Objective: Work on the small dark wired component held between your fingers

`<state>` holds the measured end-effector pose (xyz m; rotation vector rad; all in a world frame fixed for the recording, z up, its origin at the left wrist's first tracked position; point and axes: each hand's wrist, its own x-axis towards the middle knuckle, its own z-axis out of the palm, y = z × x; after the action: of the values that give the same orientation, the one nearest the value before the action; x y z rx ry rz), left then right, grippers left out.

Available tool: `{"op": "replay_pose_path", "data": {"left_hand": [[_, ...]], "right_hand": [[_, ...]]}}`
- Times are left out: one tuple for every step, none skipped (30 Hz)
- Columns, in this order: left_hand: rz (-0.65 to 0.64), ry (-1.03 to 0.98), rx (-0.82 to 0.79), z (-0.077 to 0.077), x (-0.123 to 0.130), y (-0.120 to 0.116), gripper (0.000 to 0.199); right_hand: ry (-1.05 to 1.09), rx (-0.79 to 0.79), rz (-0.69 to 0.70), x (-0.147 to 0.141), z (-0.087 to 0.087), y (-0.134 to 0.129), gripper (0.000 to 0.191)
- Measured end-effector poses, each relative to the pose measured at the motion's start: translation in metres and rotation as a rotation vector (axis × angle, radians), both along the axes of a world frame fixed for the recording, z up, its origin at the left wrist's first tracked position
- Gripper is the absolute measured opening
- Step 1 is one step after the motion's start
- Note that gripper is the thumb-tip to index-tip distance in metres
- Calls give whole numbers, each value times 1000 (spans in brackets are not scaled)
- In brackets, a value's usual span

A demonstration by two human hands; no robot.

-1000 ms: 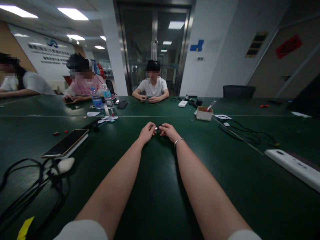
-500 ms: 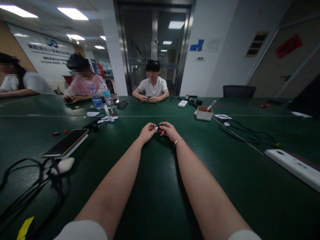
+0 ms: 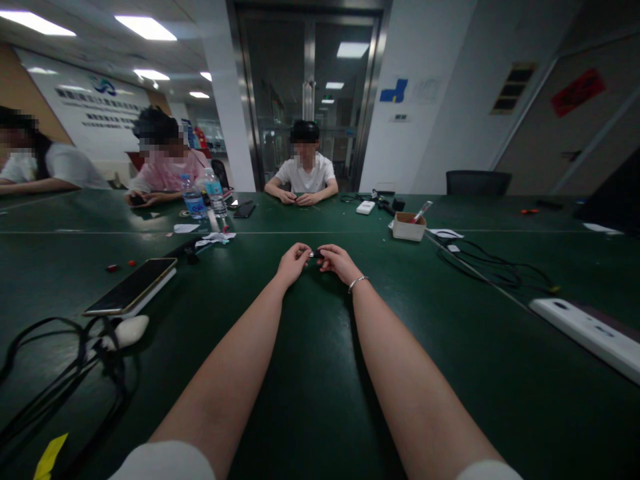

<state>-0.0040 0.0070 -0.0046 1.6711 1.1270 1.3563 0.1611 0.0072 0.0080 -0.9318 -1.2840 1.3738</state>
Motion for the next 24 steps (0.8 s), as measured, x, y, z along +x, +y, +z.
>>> {"op": "replay_pose_path", "data": {"left_hand": [[-1,1,0,0,0,0,19],[-2,1,-1,0,0,0,19],[-2,-1,0,0,0,0,19],[-1,-5,1,0,1,0,19],[0,-9,4,-1,0,1,20],[0,-10,10,-1,0,1,20],[3,-7,17,-2,0,2,20],[10,0,25,-2,0,2,20],[19,12,33,-3,-1,3,20],[27,23,41,-3,-1,3,20],[33,28,48,-3,-1,3,21],[35,25,51,-3,-2,3,22],[34,20,51,-3,-2,3,22],[31,12,48,-2,-2,3,23],[27,6,43,-2,-1,2,23],[25,1,36,-2,-1,2,23],[23,-3,30,-2,-1,2,23],[22,-7,25,-2,-1,2,24],[22,-11,23,-2,-1,2,24],[24,-11,23,-2,-2,3,25],[27,-6,25,-2,-2,3,25],[31,2,26,-2,-2,3,25],[34,10,24,-3,-2,3,25],[38,15,19,-3,-2,3,24]], "right_hand": [[6,-2,-4,0,0,0,9],[13,-6,-9,0,0,0,9],[18,-10,-13,0,1,-1,8],[22,-15,-17,0,1,-1,8],[24,-18,-20,0,1,-1,8],[25,-20,-21,0,1,-1,8],[25,-21,-22,0,2,-2,8],[24,-22,-22,0,2,-2,8],[24,-24,-22,0,2,-2,8],[23,-26,-21,0,2,-2,9],[24,-27,-20,0,2,-3,8],[26,-29,-18,0,2,-3,7],[28,-28,-15,0,3,-3,7],[30,-27,-12,0,3,-3,6],[30,-26,-10,0,3,-3,6],[29,-25,-9,0,3,-3,7],[28,-25,-9,0,3,-3,7],[27,-25,-10,0,3,-4,8],[28,-25,-11,0,3,-4,9],[29,-25,-11,0,3,-4,9],[31,-25,-12,0,3,-4,9],[31,-26,-12,0,3,-3,8],[30,-26,-12,0,3,-3,8],[28,-27,-11,0,2,-3,7]]}}
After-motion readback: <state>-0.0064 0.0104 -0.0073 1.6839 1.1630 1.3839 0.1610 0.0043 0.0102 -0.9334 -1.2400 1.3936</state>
